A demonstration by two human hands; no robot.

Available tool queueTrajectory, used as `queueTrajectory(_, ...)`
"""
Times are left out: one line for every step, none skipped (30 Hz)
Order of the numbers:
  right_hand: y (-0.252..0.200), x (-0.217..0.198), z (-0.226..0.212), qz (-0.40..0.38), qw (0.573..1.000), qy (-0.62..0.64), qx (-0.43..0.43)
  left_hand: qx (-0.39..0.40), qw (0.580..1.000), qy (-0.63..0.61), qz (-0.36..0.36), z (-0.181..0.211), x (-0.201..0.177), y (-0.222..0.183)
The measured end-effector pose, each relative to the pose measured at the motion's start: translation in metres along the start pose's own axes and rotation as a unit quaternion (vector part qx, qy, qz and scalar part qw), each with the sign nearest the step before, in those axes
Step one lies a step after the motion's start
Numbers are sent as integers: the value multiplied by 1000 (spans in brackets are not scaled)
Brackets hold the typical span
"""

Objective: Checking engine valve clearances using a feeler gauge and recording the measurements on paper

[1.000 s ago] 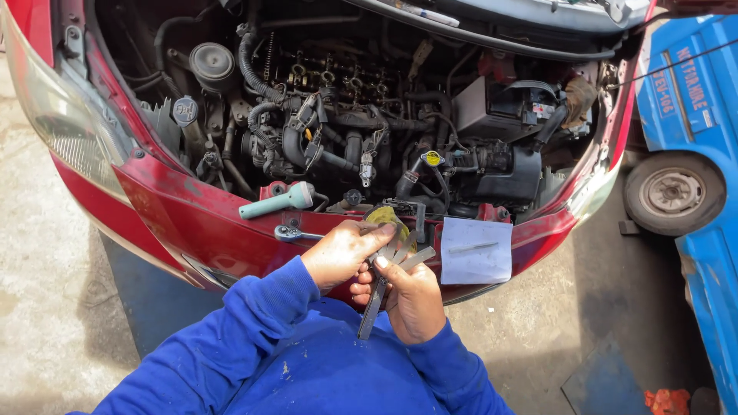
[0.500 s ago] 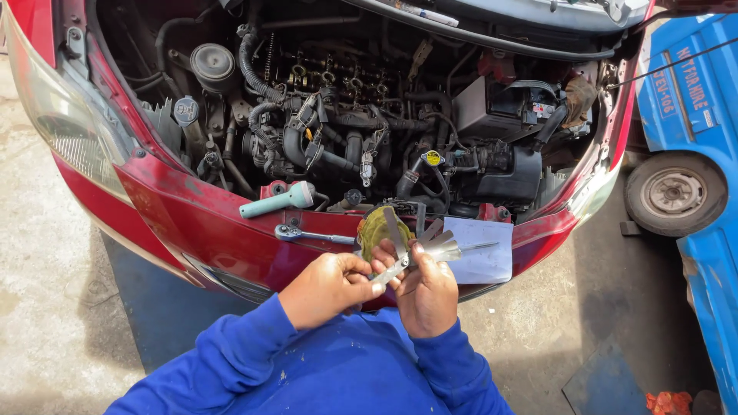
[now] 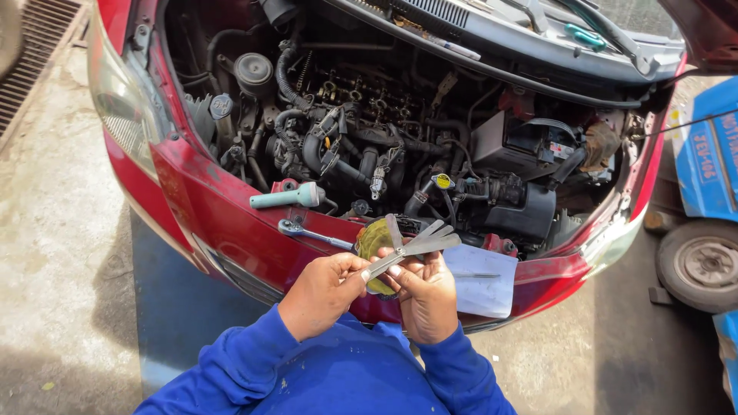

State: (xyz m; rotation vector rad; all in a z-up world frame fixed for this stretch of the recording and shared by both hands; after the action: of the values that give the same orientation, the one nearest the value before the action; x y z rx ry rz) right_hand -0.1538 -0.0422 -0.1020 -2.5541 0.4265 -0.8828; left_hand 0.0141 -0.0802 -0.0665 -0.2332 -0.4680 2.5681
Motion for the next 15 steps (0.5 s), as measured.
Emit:
queueTrajectory(1, -3, 0, -6, 1000, -1, 4, -1, 1000, 0, 8, -2, 4, -3)
queueTrajectory(3, -7, -1, -1, 1000, -23, 7, 7, 1000, 4, 29, -2, 5, -5)
queueTrajectory(5, -10, -2, 5, 999, -45, 9, 14, 999, 8, 51, -2, 6, -7)
queueTrajectory(6, -12, -2, -2, 999, -45, 12, 14, 998, 10, 58, -1, 8, -8)
queueTrajectory(7, -15, -3, 0, 999, -47, 13, 8, 997, -4, 76, 0, 9, -10)
queueTrajectory(7, -18, -3, 3, 999, -48, 12, 2, 996, -17, 93, 0, 10, -12)
queueTrajectory(7, -19, -4, -4, 999, -47, 15, 2, 995, -15, 99, -1, 12, -13)
queueTrajectory(7, -18, -8, -18, 998, -58, 5, -4, 994, -29, 108, -2, 14, -12)
queueTrajectory(6, -17, -12, -32, 997, -68, -5, -11, 992, -43, 117, -3, 16, -12)
queueTrajectory(8, -19, -12, -38, 997, -67, -5, -9, 992, -40, 123, -1, 16, -14)
queueTrajectory(9, -21, -13, -37, 997, -61, -4, -11, 990, -72, 121, 1, 18, -15)
queueTrajectory(11, -23, -14, -35, 998, -55, -4, -13, 987, -104, 119, 4, 21, -16)
queueTrajectory(11, -22, -16, -41, 998, -54, -5, -11, 987, -101, 124, 6, 22, -17)
queueTrajectory(12, -22, -18, -34, 998, -56, -9, -3, 986, -102, 134, 7, 23, -18)
queueTrajectory(12, -23, -21, -28, 998, -59, -13, 5, 984, -103, 144, 9, 24, -19)
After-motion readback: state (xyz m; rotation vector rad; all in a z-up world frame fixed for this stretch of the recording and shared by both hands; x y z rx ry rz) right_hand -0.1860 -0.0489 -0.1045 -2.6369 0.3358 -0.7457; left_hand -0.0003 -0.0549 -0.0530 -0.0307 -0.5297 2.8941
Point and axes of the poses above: each hand's wrist, its own y-axis towards the middle knuckle, its own x-axis out of the palm, z = x × y, the point moved 7 cm from there along y, towards the middle knuckle, and after that the axes turned 9 degrees about x, right-handed, at the moved point
